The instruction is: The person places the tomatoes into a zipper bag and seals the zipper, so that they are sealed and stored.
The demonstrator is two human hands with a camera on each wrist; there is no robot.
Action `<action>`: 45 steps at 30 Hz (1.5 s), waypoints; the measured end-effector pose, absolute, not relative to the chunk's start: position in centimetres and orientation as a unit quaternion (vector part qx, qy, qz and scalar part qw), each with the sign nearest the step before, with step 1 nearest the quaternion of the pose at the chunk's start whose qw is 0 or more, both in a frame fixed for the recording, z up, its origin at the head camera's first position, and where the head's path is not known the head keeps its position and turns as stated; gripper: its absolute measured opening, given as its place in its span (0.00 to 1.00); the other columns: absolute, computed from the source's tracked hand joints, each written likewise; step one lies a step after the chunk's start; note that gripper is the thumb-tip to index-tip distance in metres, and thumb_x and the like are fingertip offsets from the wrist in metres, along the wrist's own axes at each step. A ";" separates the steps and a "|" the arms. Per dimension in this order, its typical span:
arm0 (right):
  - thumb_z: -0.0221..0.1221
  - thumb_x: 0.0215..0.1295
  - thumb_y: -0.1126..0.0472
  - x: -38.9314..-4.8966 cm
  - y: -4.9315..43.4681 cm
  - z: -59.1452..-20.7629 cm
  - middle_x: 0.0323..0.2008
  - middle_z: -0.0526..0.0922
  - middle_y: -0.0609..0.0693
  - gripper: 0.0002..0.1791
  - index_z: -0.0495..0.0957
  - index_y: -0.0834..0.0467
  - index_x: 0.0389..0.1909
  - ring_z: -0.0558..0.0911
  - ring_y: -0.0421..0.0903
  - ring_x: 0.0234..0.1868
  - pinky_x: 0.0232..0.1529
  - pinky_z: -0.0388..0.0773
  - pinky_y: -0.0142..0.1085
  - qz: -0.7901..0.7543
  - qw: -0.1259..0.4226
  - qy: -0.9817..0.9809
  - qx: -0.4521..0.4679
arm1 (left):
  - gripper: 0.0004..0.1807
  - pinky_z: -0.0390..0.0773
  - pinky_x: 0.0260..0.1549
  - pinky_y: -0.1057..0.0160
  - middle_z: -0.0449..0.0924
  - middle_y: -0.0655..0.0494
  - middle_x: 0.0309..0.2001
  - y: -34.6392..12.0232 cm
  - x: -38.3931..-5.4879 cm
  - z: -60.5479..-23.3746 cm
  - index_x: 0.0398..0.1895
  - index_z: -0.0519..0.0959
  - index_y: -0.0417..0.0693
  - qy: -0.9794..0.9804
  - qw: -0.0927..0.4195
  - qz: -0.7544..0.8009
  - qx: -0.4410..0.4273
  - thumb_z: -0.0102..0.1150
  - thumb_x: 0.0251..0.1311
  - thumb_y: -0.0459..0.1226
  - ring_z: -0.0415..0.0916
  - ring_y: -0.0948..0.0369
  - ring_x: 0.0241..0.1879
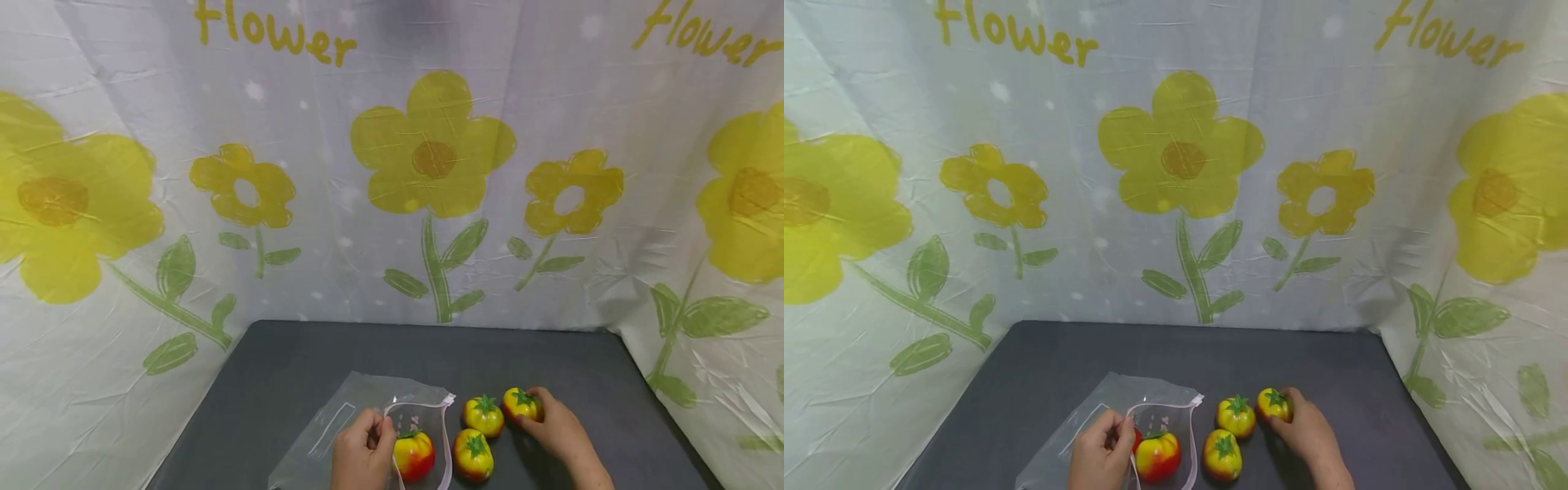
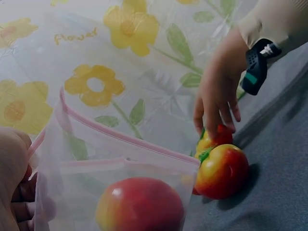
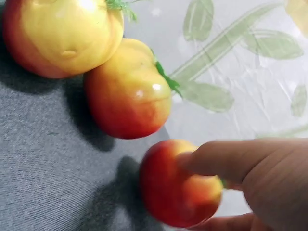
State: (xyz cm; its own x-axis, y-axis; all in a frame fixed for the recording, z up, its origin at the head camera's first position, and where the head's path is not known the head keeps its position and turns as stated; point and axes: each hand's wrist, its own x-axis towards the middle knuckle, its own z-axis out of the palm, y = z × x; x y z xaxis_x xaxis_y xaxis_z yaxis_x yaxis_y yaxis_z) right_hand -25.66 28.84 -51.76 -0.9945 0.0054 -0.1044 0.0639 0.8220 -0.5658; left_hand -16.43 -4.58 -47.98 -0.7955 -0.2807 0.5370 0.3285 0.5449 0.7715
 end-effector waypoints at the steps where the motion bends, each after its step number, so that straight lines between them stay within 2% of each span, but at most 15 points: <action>1: 0.69 0.64 0.50 -25.6 28.8 -51.7 0.49 0.81 0.65 0.32 0.72 0.65 0.61 0.81 0.60 0.47 0.46 0.75 0.57 -0.302 0.042 0.952 0.020 | 0.21 0.60 0.12 0.74 0.59 0.74 0.15 -4.6 -16.4 -48.0 0.18 0.67 0.58 -0.818 0.319 -0.478 -0.014 0.67 0.53 0.27 0.56 0.75 0.14; 4: 0.66 0.67 0.47 -25.0 28.7 -51.2 0.48 0.80 0.62 0.33 0.72 0.64 0.64 0.80 0.57 0.45 0.43 0.77 0.55 -0.318 0.024 0.947 0.022 | 0.21 0.60 0.12 0.75 0.59 0.75 0.15 -4.6 -16.5 -48.1 0.18 0.67 0.58 -0.815 0.323 -0.481 -0.016 0.67 0.52 0.26 0.56 0.75 0.14; 9: 0.65 0.67 0.42 -23.3 27.5 -48.9 0.57 0.78 0.64 0.36 0.72 0.60 0.67 0.81 0.59 0.51 0.45 0.82 0.52 -0.376 0.021 0.926 0.027 | 0.21 0.60 0.11 0.74 0.59 0.75 0.15 -4.5 -16.5 -48.2 0.18 0.67 0.58 -0.815 0.320 -0.483 -0.009 0.67 0.53 0.26 0.56 0.75 0.13; 14: 0.71 0.61 0.45 -20.7 25.4 -46.4 0.58 0.78 0.60 0.37 0.72 0.58 0.66 0.83 0.48 0.39 0.38 0.82 0.44 -0.458 0.042 0.887 0.036 | 0.21 0.61 0.12 0.73 0.59 0.73 0.15 -4.4 -16.5 -48.2 0.18 0.67 0.58 -0.817 0.313 -0.484 -0.001 0.67 0.54 0.27 0.56 0.74 0.14; 18: 0.75 0.57 0.49 -18.7 23.4 -45.4 0.56 0.79 0.56 0.36 0.74 0.60 0.62 0.82 0.45 0.36 0.41 0.83 0.43 -0.491 0.054 0.870 -0.009 | 0.21 0.61 0.12 0.73 0.59 0.73 0.15 -4.3 -16.6 -48.1 0.18 0.67 0.57 -0.818 0.311 -0.485 0.001 0.67 0.54 0.27 0.56 0.74 0.14; 24: 0.74 0.58 0.52 -17.2 21.0 -45.3 0.52 0.80 0.57 0.35 0.73 0.63 0.61 0.84 0.45 0.38 0.42 0.84 0.40 -0.505 0.087 0.850 -0.120 | 0.21 0.60 0.12 0.72 0.59 0.73 0.15 -4.1 -16.8 -48.0 0.18 0.67 0.57 -0.819 0.307 -0.485 0.005 0.67 0.54 0.27 0.56 0.73 0.14; 27: 0.75 0.57 0.51 -16.8 20.3 -45.6 0.50 0.78 0.55 0.34 0.74 0.62 0.59 0.81 0.43 0.39 0.41 0.83 0.39 -0.481 0.096 0.859 -0.145 | 0.21 0.60 0.12 0.71 0.59 0.72 0.15 -4.0 -16.9 -48.0 0.18 0.67 0.57 -0.820 0.303 -0.485 0.003 0.67 0.55 0.27 0.56 0.73 0.14; 33: 0.75 0.55 0.44 -16.5 19.4 -46.3 0.50 0.70 0.51 0.32 0.76 0.55 0.56 0.74 0.43 0.39 0.37 0.78 0.35 -0.398 0.106 0.898 -0.153 | 0.19 0.61 0.13 0.70 0.60 0.70 0.16 -3.8 -16.8 -47.6 0.20 0.68 0.56 -0.825 0.269 -0.498 0.008 0.65 0.58 0.27 0.57 0.72 0.15; 38: 0.74 0.56 0.42 -16.4 19.1 -46.8 0.48 0.70 0.50 0.33 0.77 0.55 0.56 0.74 0.42 0.37 0.34 0.76 0.33 -0.391 0.117 0.903 -0.139 | 0.18 0.62 0.14 0.71 0.62 0.69 0.16 -3.5 -16.8 -47.5 0.20 0.68 0.55 -0.827 0.242 -0.508 0.012 0.64 0.59 0.27 0.58 0.71 0.15; 41: 0.74 0.55 0.42 -16.5 18.8 -46.7 0.47 0.72 0.51 0.34 0.78 0.56 0.57 0.75 0.45 0.37 0.33 0.76 0.34 -0.389 0.130 0.904 -0.117 | 0.19 0.62 0.14 0.71 0.61 0.70 0.16 -3.5 -16.8 -47.8 0.20 0.68 0.56 -0.824 0.260 -0.504 -0.003 0.65 0.58 0.27 0.58 0.72 0.15; 45: 0.74 0.55 0.43 -16.8 18.1 -46.5 0.42 0.75 0.48 0.34 0.78 0.57 0.58 0.75 0.46 0.35 0.34 0.77 0.35 -0.377 0.136 0.910 -0.105 | 0.21 0.61 0.12 0.74 0.60 0.74 0.16 -3.4 -17.1 -48.3 0.19 0.67 0.57 -0.806 0.317 -0.498 -0.048 0.67 0.54 0.26 0.57 0.76 0.15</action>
